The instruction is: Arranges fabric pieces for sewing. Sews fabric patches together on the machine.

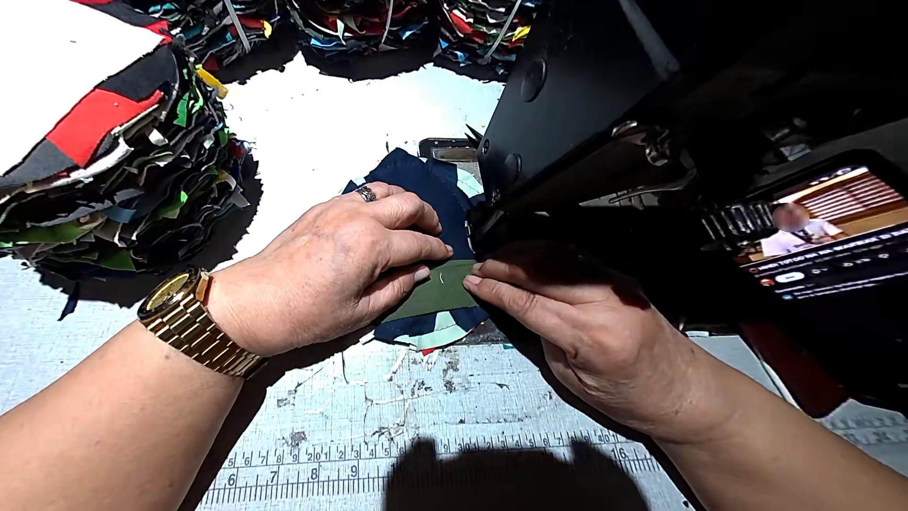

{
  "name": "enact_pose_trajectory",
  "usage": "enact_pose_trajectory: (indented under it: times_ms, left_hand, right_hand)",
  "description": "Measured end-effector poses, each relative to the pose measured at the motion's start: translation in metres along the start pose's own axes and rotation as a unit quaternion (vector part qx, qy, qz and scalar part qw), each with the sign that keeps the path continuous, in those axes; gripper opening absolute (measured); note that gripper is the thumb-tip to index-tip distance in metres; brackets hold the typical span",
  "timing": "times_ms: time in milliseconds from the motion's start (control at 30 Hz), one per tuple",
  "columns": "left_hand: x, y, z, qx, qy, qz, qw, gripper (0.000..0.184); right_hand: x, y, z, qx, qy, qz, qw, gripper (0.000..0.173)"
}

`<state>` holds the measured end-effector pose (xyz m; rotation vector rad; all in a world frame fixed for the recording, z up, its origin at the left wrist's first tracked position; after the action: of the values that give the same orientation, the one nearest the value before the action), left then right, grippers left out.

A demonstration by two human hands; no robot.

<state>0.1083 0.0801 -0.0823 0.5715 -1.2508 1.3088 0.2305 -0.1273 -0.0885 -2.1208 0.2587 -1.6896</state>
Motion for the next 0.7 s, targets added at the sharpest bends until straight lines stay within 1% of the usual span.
enact_pose_trajectory:
  times_ms: [167, 267, 433, 700]
  left_hand:
    - [0.001, -0.001, 0.000, 0.010, -0.015, -0.002, 1.000, 0.034]
    - [0.001, 0.000, 0.000, 0.008, -0.014, -0.003, 1.000, 0.034]
    - [0.001, -0.001, 0.000, 0.009, -0.016, -0.003, 1.000, 0.034]
    - [0.002, -0.001, 0.000, 0.022, -0.039, -0.009, 0.999, 0.035]
  right_hand:
    - [0.002, 0.000, 0.003, -0.008, 0.018, 0.009, 1.000, 0.031]
    - [0.002, -0.001, -0.003, 0.005, 0.011, 0.023, 1.000, 0.033]
    - [-0.003, -0.002, -0.007, 0.028, -0.012, -0.003, 1.000, 0.033]
    - [0.001, -0.001, -0.001, -0.003, -0.013, 0.014, 1.000, 0.030]
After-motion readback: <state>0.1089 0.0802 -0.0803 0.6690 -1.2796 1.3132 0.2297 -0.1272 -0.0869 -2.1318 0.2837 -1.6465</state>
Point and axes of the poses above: each hand's wrist, its own y-axis away from the middle knuckle, its own x-axis out of the back of the hand, z = x × y, the point moved 3 cm from there along -y, towards the middle knuckle, and after that the axes turned 3 degrees about -z, right-handed, at the moved point
